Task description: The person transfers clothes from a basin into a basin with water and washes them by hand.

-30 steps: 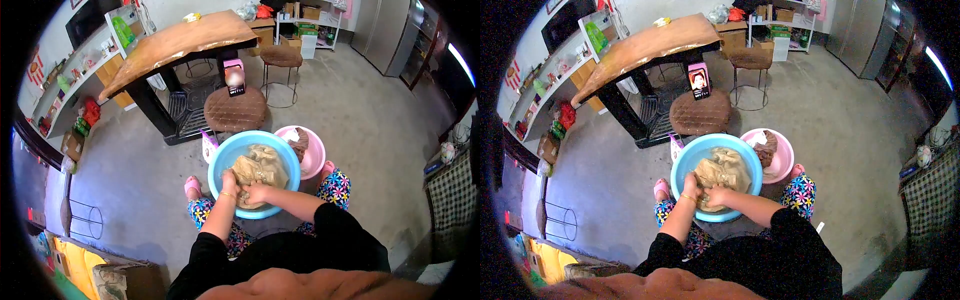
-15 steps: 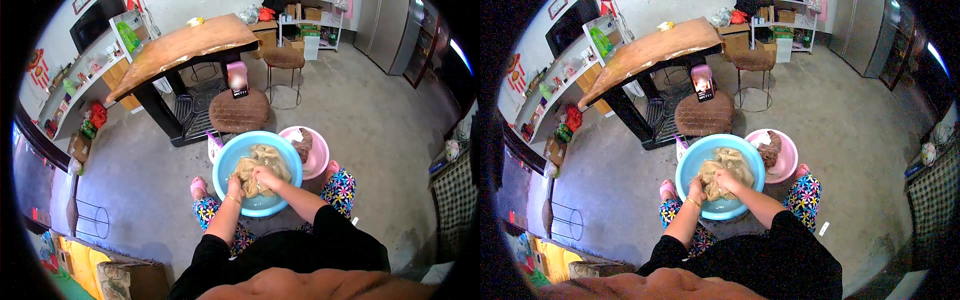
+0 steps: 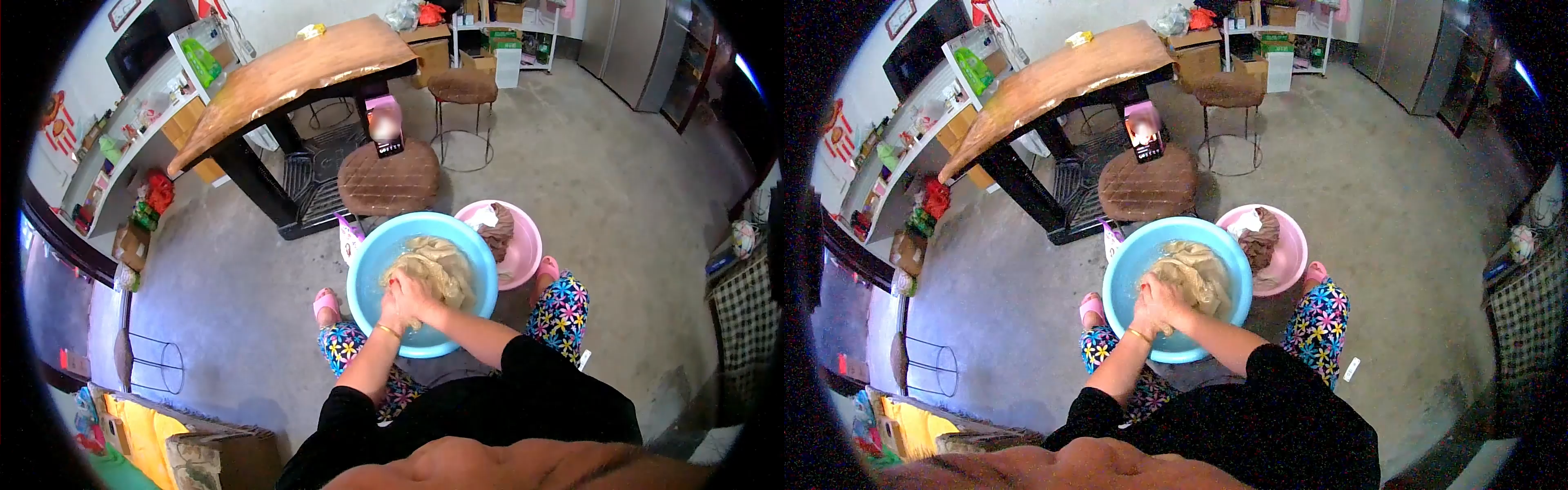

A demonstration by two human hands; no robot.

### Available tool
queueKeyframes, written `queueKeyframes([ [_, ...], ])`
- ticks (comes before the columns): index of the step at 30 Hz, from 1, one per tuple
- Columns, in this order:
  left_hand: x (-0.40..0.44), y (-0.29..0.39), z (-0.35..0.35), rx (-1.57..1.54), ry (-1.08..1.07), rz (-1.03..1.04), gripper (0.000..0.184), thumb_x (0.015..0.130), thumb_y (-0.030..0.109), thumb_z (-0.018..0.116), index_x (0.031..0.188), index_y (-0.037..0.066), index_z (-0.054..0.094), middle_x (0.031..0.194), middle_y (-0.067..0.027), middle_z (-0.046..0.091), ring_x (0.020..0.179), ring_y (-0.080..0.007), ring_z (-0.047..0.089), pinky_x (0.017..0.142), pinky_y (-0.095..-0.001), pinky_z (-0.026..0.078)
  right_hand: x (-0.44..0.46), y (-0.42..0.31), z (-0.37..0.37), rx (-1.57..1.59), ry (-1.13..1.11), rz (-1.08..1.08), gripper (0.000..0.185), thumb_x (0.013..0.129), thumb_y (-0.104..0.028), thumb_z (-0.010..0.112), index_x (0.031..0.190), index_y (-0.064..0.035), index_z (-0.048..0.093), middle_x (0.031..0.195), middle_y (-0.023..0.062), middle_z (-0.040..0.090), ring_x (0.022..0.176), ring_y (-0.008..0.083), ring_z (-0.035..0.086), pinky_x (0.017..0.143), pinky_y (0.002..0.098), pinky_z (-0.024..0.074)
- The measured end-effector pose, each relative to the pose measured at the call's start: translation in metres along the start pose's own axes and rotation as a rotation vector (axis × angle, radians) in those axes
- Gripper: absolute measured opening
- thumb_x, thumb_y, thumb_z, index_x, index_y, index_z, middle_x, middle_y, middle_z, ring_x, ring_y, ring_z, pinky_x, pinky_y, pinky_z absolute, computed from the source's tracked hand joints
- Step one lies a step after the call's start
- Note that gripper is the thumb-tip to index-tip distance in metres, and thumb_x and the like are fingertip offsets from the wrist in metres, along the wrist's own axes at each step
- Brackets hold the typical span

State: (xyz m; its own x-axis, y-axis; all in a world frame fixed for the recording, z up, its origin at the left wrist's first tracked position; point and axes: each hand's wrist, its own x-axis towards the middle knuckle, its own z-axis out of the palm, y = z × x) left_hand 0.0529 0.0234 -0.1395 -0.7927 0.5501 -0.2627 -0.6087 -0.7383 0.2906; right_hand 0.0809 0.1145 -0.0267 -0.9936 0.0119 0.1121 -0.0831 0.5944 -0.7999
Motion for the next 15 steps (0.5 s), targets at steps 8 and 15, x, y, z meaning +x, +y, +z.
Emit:
queueKeyframes([
  [8, -0.004, -0.007, 0.051, 0.209, 0.328, 0.02, 0.047, 0.092, 0.032, 0.02, 0.116, 0.003, 0.048, 0.112, -0.0155, 0.055, 0.1, -0.0307, 0.054, 0.089, -0.0447, 0.043, 0.032, 0.034, -0.007, -0.368, -0.01, 0.034, 0.026, 0.082, -0.019, 0.044, 0.107, -0.0122, 0.046, 0.106, 0.0233, 0.051, 0.093, 0.0377, 0.053, 0.073, 0.0473, 0.0439],
  [15, 0.0, 0.003, 0.018, 0.857, 0.576, 0.298, 0.033, 0.082, 0.019, 0.043, 0.107, -0.002, 0.05, 0.099, -0.0165, 0.058, 0.087, -0.0269, 0.057, 0.075, -0.0386, 0.046, 0.034, 0.05, -0.015, -0.46, 0.005, 0.048, 0.067, 0.067, -0.021, 0.061, 0.129, -0.0133, 0.039, 0.123, 0.0198, 0.042, 0.115, 0.0372, 0.039, 0.095, 0.0456, 0.0331],
])
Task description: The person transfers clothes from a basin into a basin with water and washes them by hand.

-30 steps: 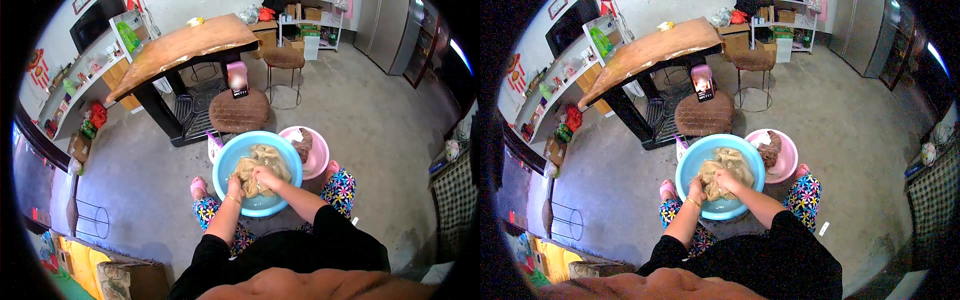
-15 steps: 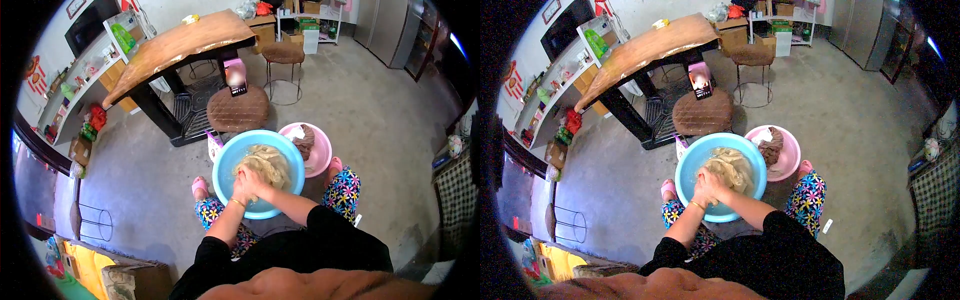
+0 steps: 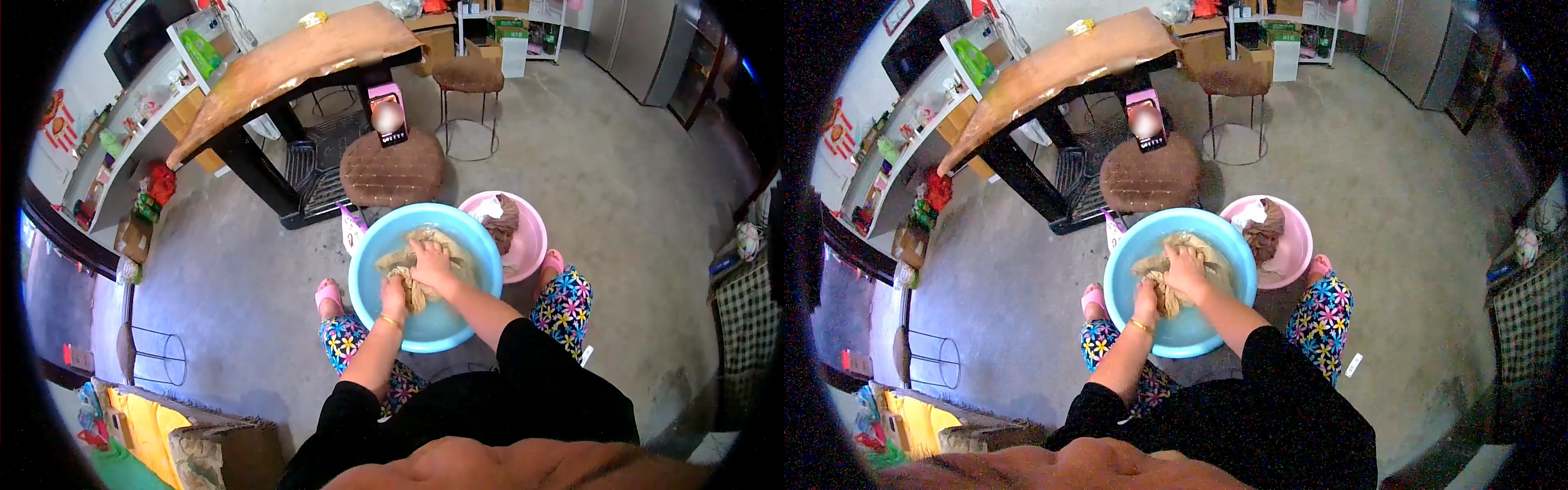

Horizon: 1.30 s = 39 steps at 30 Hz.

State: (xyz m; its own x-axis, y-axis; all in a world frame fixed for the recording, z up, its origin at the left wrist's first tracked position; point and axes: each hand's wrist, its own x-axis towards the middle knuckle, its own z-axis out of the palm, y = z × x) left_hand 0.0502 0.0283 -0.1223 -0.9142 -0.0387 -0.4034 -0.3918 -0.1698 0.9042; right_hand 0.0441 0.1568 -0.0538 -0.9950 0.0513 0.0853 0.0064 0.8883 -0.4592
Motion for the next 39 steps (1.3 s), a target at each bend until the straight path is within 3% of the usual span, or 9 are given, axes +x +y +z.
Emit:
queueKeyframes([
  [6, -0.031, 0.033, 0.004, 0.561, 0.238, 0.489, 0.022, 0.075, 0.013, 0.045, 0.085, 0.0, 0.06, 0.092, -0.018, 0.058, 0.09, -0.0316, 0.052, 0.082, -0.0377, 0.04, 0.003, 0.021, 0.003, 0.158, -0.206, -0.062, 0.042, 0.063, -0.012, 0.058, 0.104, -0.0048, 0.052, 0.093, 0.0217, 0.058, 0.087, 0.0377, 0.057, 0.077, 0.0431, 0.0456],
  [12, -0.049, 0.055, 0.031, -0.116, 0.176, 0.36, 0.024, 0.083, 0.01, 0.04, 0.096, 0.0, 0.057, 0.091, -0.0108, 0.057, 0.089, -0.0169, 0.051, 0.082, -0.0277, 0.041, -0.055, 0.006, -0.025, 0.023, -0.201, -0.35, 0.036, 0.064, -0.007, 0.057, 0.099, -0.0053, 0.052, 0.094, 0.0158, 0.054, 0.093, 0.0364, 0.051, 0.08, 0.044, 0.0418],
  [16, -0.025, 0.024, 0.019, 0.323, -0.016, 0.464, 0.026, 0.084, 0.011, 0.041, 0.1, -0.001, 0.059, 0.092, -0.014, 0.063, 0.086, -0.0226, 0.059, 0.077, -0.0308, 0.045, -0.071, 0.005, -0.026, 0.212, -0.447, -0.463, 0.027, 0.069, -0.013, 0.055, 0.096, -0.0069, 0.056, 0.096, 0.0174, 0.055, 0.094, 0.036, 0.052, 0.081, 0.0454, 0.0419],
  [20, -0.017, 0.016, 0.009, 0.987, -0.367, 0.53, 0.032, 0.082, 0.027, 0.044, 0.101, 0.007, 0.061, 0.093, -0.0136, 0.063, 0.087, -0.0316, 0.059, 0.082, -0.0372, 0.044, -0.033, 0.016, -0.061, 0.169, -0.521, -0.171, 0.023, 0.07, -0.01, 0.053, 0.092, -0.008, 0.06, 0.092, 0.0172, 0.057, 0.081, 0.0321, 0.058, 0.072, 0.0389, 0.0471],
  [24, -0.067, 0.057, 0.04, 1.536, -0.414, 0.312, 0.04, 0.076, 0.037, 0.051, 0.111, 0.017, 0.058, 0.11, -0.0155, 0.056, 0.107, -0.0349, 0.048, 0.092, -0.0431, 0.037, 0.008, 0.037, -0.044, 0.031, -0.12, -0.1, 0.042, 0.072, -0.014, 0.052, 0.114, -0.0176, 0.053, 0.12, 0.0178, 0.046, 0.11, 0.0358, 0.044, 0.085, 0.0506, 0.039],
  [29, -0.048, 0.05, 0.044, 1.6, -0.776, 0.252, 0.048, 0.073, 0.033, 0.053, 0.116, 0.011, 0.051, 0.126, -0.022, 0.041, 0.113, -0.0389, 0.042, 0.096, -0.0455, 0.033, 0.021, 0.026, -0.022, -0.149, -0.39, 0.037, 0.068, 0.074, -0.018, 0.056, 0.136, -0.0264, 0.03, 0.139, 0.0154, 0.024, 0.128, 0.0379, 0.022, 0.099, 0.0563, 0.0252],
  [32, -0.025, 0.004, 0.032, 1.474, -0.593, 0.588, 0.049, 0.073, 0.026, 0.054, 0.117, 0.006, 0.049, 0.121, -0.023, 0.046, 0.111, -0.0385, 0.044, 0.093, -0.0457, 0.035, 0.026, 0.036, 0.016, -0.128, -0.392, 0.033, 0.067, 0.074, -0.023, 0.058, 0.135, -0.0264, 0.031, 0.14, 0.0162, 0.023, 0.127, 0.0376, 0.023, 0.1, 0.0535, 0.0265],
  [35, -0.017, 0.015, 0.027, 1.558, -0.723, 0.537, 0.052, 0.071, 0.02, 0.055, 0.12, 0.007, 0.046, 0.119, -0.0219, 0.049, 0.111, -0.0366, 0.046, 0.092, -0.0461, 0.037, 0.032, 0.045, 0.034, -0.212, -0.364, -0.025, 0.065, 0.074, -0.028, 0.059, 0.133, -0.0192, 0.032, 0.138, 0.0182, 0.028, 0.123, 0.0388, 0.031, 0.099, 0.0494, 0.0294],
  [39, -0.008, 0.026, 0.021, 1.398, -0.75, 0.39, 0.051, 0.068, 0.023, 0.063, 0.115, 0.01, 0.049, 0.119, -0.0151, 0.05, 0.117, -0.0292, 0.042, 0.1, -0.048, 0.028, 0.045, 0.044, 0.025, 0.216, -0.234, 0.362, 0.043, 0.074, -0.027, 0.058, 0.111, -0.0057, 0.054, 0.114, 0.0204, 0.052, 0.103, 0.0365, 0.051, 0.089, 0.0435, 0.0406],
])
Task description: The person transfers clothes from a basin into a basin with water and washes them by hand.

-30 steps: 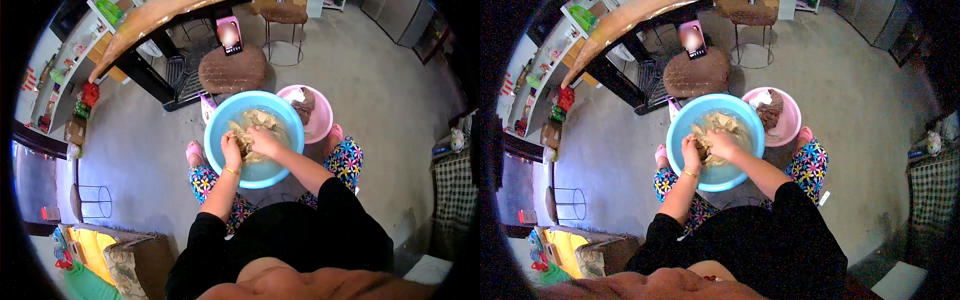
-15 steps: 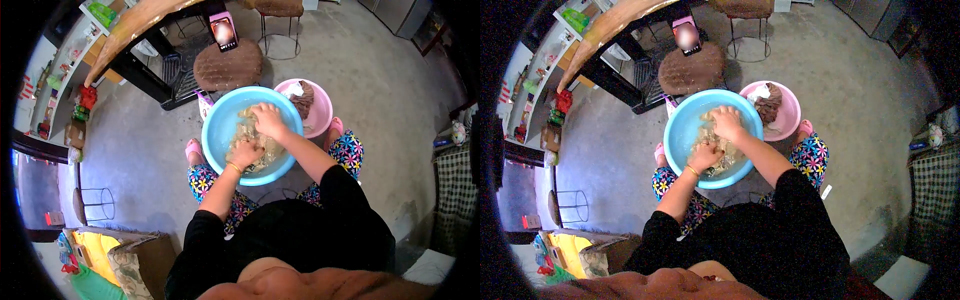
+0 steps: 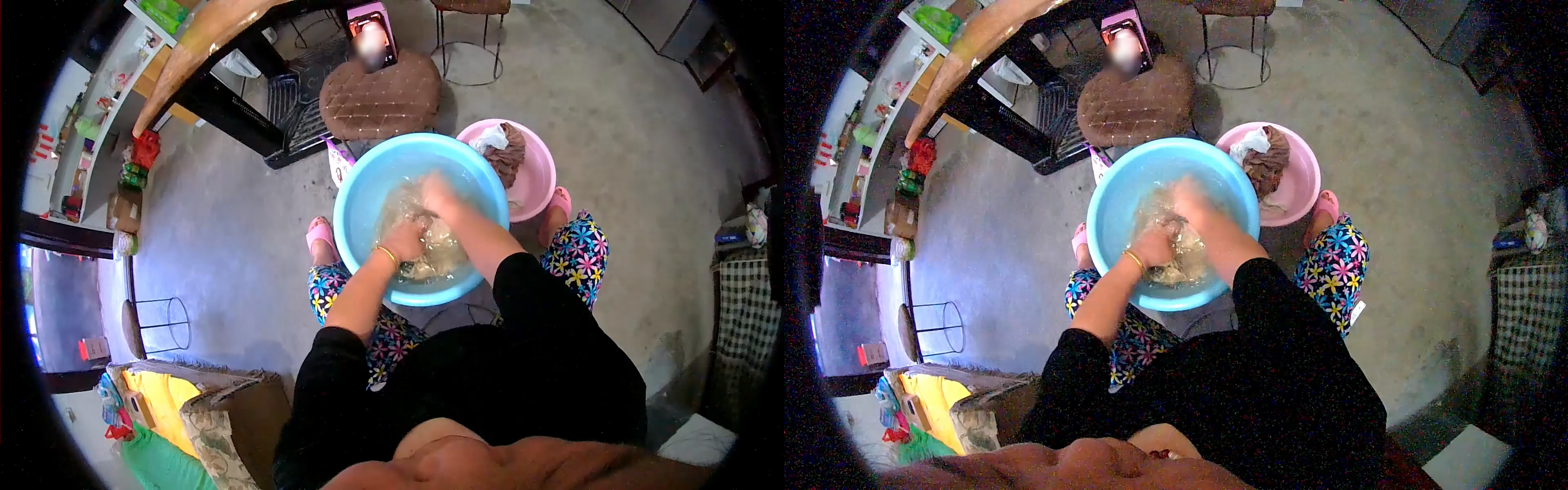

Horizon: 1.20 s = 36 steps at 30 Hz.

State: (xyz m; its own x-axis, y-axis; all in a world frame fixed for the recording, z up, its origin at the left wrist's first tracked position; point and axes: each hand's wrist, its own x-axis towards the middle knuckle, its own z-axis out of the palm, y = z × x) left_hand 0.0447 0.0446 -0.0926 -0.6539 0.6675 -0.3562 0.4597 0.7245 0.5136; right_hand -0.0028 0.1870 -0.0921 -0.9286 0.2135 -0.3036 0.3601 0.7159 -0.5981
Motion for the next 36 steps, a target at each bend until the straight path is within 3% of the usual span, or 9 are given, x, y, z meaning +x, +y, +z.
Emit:
queueKeyframes([
  [5, -0.016, 0.018, -0.04, 0.391, 0.081, 0.105, 0.043, 0.068, 0.018, 0.062, 0.109, 0.012, 0.052, 0.125, -0.0112, 0.044, 0.126, -0.0292, 0.03, 0.103, -0.0543, 0.018, 0.023, 0.025, -0.02, -0.133, -0.082, -0.096, 0.025, 0.068, -0.02, 0.057, 0.081, -0.0007, 0.065, 0.088, 0.0222, 0.062, 0.083, 0.0335, 0.061, 0.076, 0.0396, 0.048],
  [15, -0.046, 0.035, -0.079, 0.308, 0.049, 0.06, 0.023, 0.07, 0.019, 0.058, 0.091, 0.009, 0.063, 0.109, -0.0094, 0.053, 0.106, -0.0293, 0.046, 0.089, -0.047, 0.036, 0.006, 0.027, -0.058, 0.948, -0.257, -0.023, 0.035, 0.067, -0.004, 0.056, 0.102, -0.0002, 0.054, 0.091, 0.0091, 0.059, 0.085, 0.0206, 0.056, 0.072, 0.0311, 0.0453],
  [16, -0.038, 0.025, -0.073, 0.217, 0.202, 0.202, 0.023, 0.078, 0.025, 0.054, 0.084, 0.005, 0.064, 0.094, -0.0125, 0.058, 0.097, -0.0283, 0.052, 0.084, -0.0422, 0.041, -0.004, 0.019, -0.059, 1.136, -0.301, 0.008, 0.037, 0.067, -0.002, 0.056, 0.103, -0.0005, 0.053, 0.092, 0.0082, 0.058, 0.086, 0.02, 0.056, 0.073, 0.0309, 0.0451],
  [20, -0.011, 0.035, -0.057, -1.421, -0.203, -0.469, 0.061, 0.09, 0.049, 0.028, 0.095, -0.005, 0.056, 0.103, -0.0184, 0.057, 0.095, -0.0256, 0.055, 0.082, -0.0411, 0.046, -0.03, -0.012, -0.059, 1.165, -0.144, -0.146, 0.033, 0.068, 0.0, 0.054, 0.101, 0.0006, 0.051, 0.087, 0.0085, 0.056, 0.08, 0.0203, 0.056, 0.068, 0.032, 0.0463],
  [24, -0.012, 0.054, -0.038, -2.204, 0.126, -0.25, 0.057, 0.09, 0.051, 0.029, 0.112, 0.003, 0.052, 0.107, -0.0161, 0.058, 0.101, -0.0278, 0.054, 0.09, -0.0487, 0.041, -0.067, -0.031, -0.049, 0.902, -0.109, -0.413, 0.04, 0.067, -0.002, 0.055, 0.107, 0.0014, 0.05, 0.093, 0.0101, 0.057, 0.085, 0.0175, 0.055, 0.074, 0.0296, 0.0448],
  [26, -0.003, 0.042, -0.028, -2.261, 0.255, -0.199, 0.054, 0.09, 0.048, 0.029, 0.111, 0.004, 0.052, 0.106, -0.0153, 0.058, 0.1, -0.0273, 0.055, 0.09, -0.0478, 0.041, -0.092, -0.042, -0.037, 0.558, 0.042, -0.574, 0.041, 0.066, -0.006, 0.058, 0.105, 0.0028, 0.049, 0.092, 0.0161, 0.057, 0.089, 0.0218, 0.055, 0.076, 0.0321, 0.0449],
  [27, 0.001, 0.035, -0.023, -2.274, 0.302, -0.178, 0.052, 0.09, 0.047, 0.029, 0.111, 0.004, 0.052, 0.106, -0.015, 0.058, 0.1, -0.027, 0.055, 0.09, -0.0474, 0.041, -0.107, -0.042, -0.03, 0.586, -0.032, -0.615, 0.03, 0.066, -0.013, 0.061, 0.09, 0.0017, 0.049, 0.088, 0.0226, 0.056, 0.084, 0.0374, 0.056, 0.074, 0.0425, 0.0449],
  [32, 0.016, 0.013, 0.0, -2.272, 0.354, -0.175, 0.045, 0.089, 0.04, 0.031, 0.11, 0.006, 0.053, 0.106, -0.013, 0.058, 0.099, -0.0258, 0.055, 0.089, -0.0452, 0.042, -0.122, -0.04, -0.008, 0.315, 0.091, -0.788, 0.032, 0.071, -0.022, 0.061, 0.091, 0.0002, 0.051, 0.089, 0.021, 0.056, 0.086, 0.036, 0.055, 0.071, 0.0408, 0.0455],
  [36, 0.024, 0.008, 0.011, -2.271, 0.405, -0.199, 0.04, 0.089, 0.034, 0.032, 0.109, 0.007, 0.053, 0.105, -0.0115, 0.059, 0.098, -0.0248, 0.055, 0.088, -0.0435, 0.043, -0.092, -0.044, 0.005, 0.057, 0.07, -0.485, 0.028, 0.075, -0.032, 0.054, 0.084, -0.0056, 0.055, 0.081, 0.0189, 0.061, 0.077, 0.0364, 0.059, 0.066, 0.0465, 0.046],
])
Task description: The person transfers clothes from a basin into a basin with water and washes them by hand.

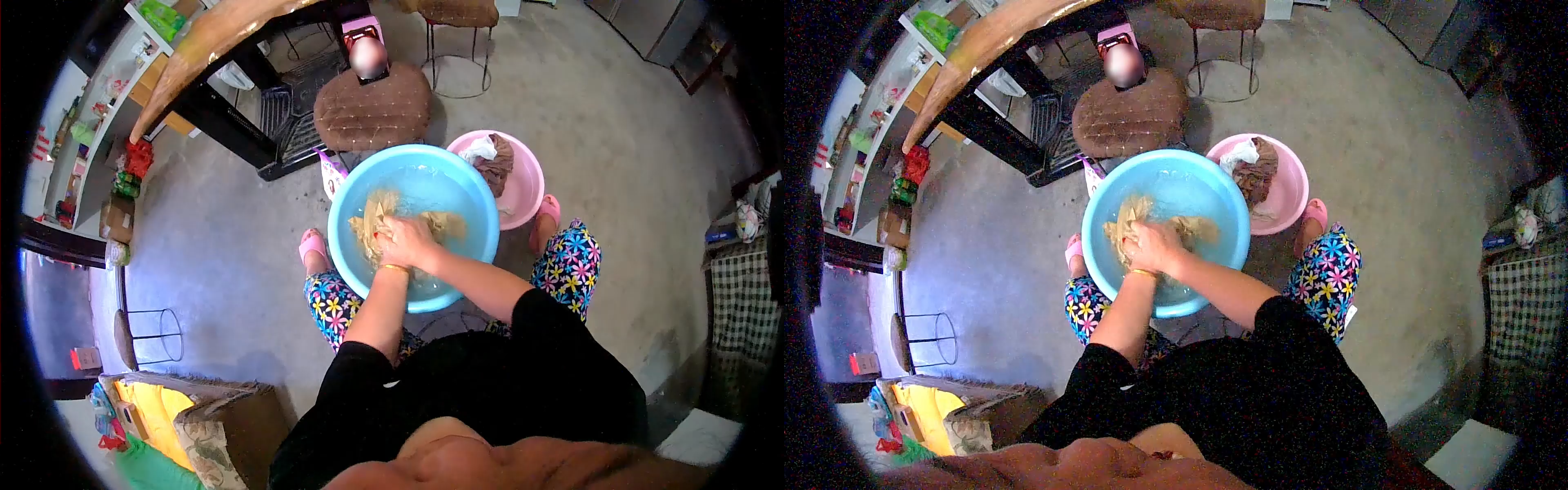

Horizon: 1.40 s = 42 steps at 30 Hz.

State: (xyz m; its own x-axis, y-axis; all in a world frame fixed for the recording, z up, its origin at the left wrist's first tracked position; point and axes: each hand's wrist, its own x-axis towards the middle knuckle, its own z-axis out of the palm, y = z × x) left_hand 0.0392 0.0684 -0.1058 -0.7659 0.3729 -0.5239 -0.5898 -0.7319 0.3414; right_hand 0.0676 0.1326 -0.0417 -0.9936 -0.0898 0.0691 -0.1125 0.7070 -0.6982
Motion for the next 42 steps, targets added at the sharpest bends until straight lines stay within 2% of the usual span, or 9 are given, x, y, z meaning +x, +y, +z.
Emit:
queueKeyframes([
  [9, 0.024, -0.016, -0.023, -0.002, 0.223, -0.005, 0.032, 0.086, 0.02, 0.033, 0.107, 0.007, 0.054, 0.104, -0.0102, 0.059, 0.097, -0.0239, 0.056, 0.087, -0.042, 0.043, 0.064, 0.053, 0.019, -0.002, 0.019, 0.328, 0.025, 0.076, -0.023, 0.05, 0.089, -0.0049, 0.061, 0.089, 0.0223, 0.061, 0.087, 0.0384, 0.057, 0.08, 0.0461, 0.0439],
  [12, 0.005, -0.013, -0.003, -0.033, 0.325, -0.04, 0.032, 0.086, 0.022, 0.035, 0.106, 0.006, 0.055, 0.105, -0.0112, 0.059, 0.098, -0.0255, 0.055, 0.089, -0.0445, 0.041, 0.073, 0.097, 0.049, -0.059, 0.026, 0.343, 0.023, 0.077, -0.022, 0.05, 0.088, -0.0063, 0.062, 0.087, 0.0185, 0.062, 0.083, 0.0367, 0.058, 0.075, 0.0447, 0.0452],
  [15, -0.007, -0.012, 0.011, -0.082, 0.371, -0.01, 0.032, 0.086, 0.023, 0.035, 0.105, 0.007, 0.055, 0.106, -0.0111, 0.059, 0.099, -0.0268, 0.054, 0.091, -0.0456, 0.039, 0.076, 0.1, 0.034, -0.394, -0.103, 0.095, 0.024, 0.076, -0.021, 0.05, 0.091, -0.0082, 0.064, 0.087, 0.0165, 0.062, 0.082, 0.0335, 0.059, 0.073, 0.0434, 0.045],
  [16, 0.002, -0.015, -0.005, -0.083, 0.313, -0.018, 0.035, 0.087, 0.029, 0.036, 0.107, 0.007, 0.055, 0.108, -0.0102, 0.058, 0.1, -0.0273, 0.053, 0.092, -0.0447, 0.038, 0.084, 0.136, 0.069, -0.135, -0.033, 0.185, 0.025, 0.075, -0.018, 0.051, 0.095, -0.0101, 0.064, 0.087, 0.0148, 0.062, 0.081, 0.0297, 0.059, 0.071, 0.0414, 0.0455],
  [19, -0.015, -0.011, 0.016, -0.079, 0.139, 0.077, 0.041, 0.087, 0.036, 0.037, 0.113, 0.007, 0.051, 0.114, -0.0104, 0.054, 0.103, -0.0282, 0.051, 0.093, -0.0446, 0.037, 0.067, 0.126, 0.078, -0.436, 0.445, -0.091, 0.027, 0.075, -0.013, 0.05, 0.097, -0.0072, 0.063, 0.091, 0.0135, 0.063, 0.083, 0.0275, 0.059, 0.072, 0.038, 0.0466],
  [23, -0.024, -0.002, 0.025, -0.108, 0.13, 0.019, 0.047, 0.088, 0.043, 0.035, 0.121, 0.013, 0.047, 0.124, -0.011, 0.048, 0.113, -0.0278, 0.045, 0.097, -0.0452, 0.033, 0.049, 0.076, 0.037, 0.508, -0.115, 0.077, 0.025, 0.075, -0.014, 0.049, 0.095, -0.0042, 0.062, 0.093, 0.0172, 0.063, 0.087, 0.0274, 0.061, 0.078, 0.0364, 0.0461],
  [25, -0.027, 0.003, 0.028, -0.119, 0.103, 0.018, 0.046, 0.088, 0.043, 0.035, 0.121, 0.012, 0.047, 0.124, -0.011, 0.048, 0.113, -0.0279, 0.045, 0.097, -0.045, 0.033, 0.03, 0.037, 0.013, 0.442, -0.156, 0.183, 0.023, 0.074, -0.017, 0.053, 0.092, -0.0049, 0.062, 0.088, 0.0155, 0.064, 0.083, 0.0255, 0.062, 0.075, 0.0365, 0.047],
  [31, -0.013, 0.005, 0.01, -0.145, 0.013, 0.013, 0.045, 0.088, 0.041, 0.035, 0.119, 0.011, 0.048, 0.123, -0.011, 0.049, 0.113, -0.0281, 0.045, 0.097, -0.0444, 0.034, -0.024, -0.026, -0.013, 0.315, -0.081, -0.161, 0.017, 0.074, -0.022, 0.056, 0.079, -0.0059, 0.056, 0.074, 0.0176, 0.06, 0.071, 0.035, 0.059, 0.064, 0.0422, 0.0466],
  [42, 0.002, 0.003, 0.003, -0.207, -0.012, 0.024, 0.042, 0.089, 0.038, 0.035, 0.117, 0.009, 0.049, 0.121, -0.011, 0.05, 0.112, -0.0284, 0.046, 0.096, -0.0433, 0.035, 0.019, -0.01, 0.012, -0.004, 0.081, -0.011, 0.021, 0.082, -0.027, 0.046, 0.083, -0.0066, 0.053, 0.074, 0.0219, 0.059, 0.071, 0.041, 0.057, 0.063, 0.0486, 0.0446],
])
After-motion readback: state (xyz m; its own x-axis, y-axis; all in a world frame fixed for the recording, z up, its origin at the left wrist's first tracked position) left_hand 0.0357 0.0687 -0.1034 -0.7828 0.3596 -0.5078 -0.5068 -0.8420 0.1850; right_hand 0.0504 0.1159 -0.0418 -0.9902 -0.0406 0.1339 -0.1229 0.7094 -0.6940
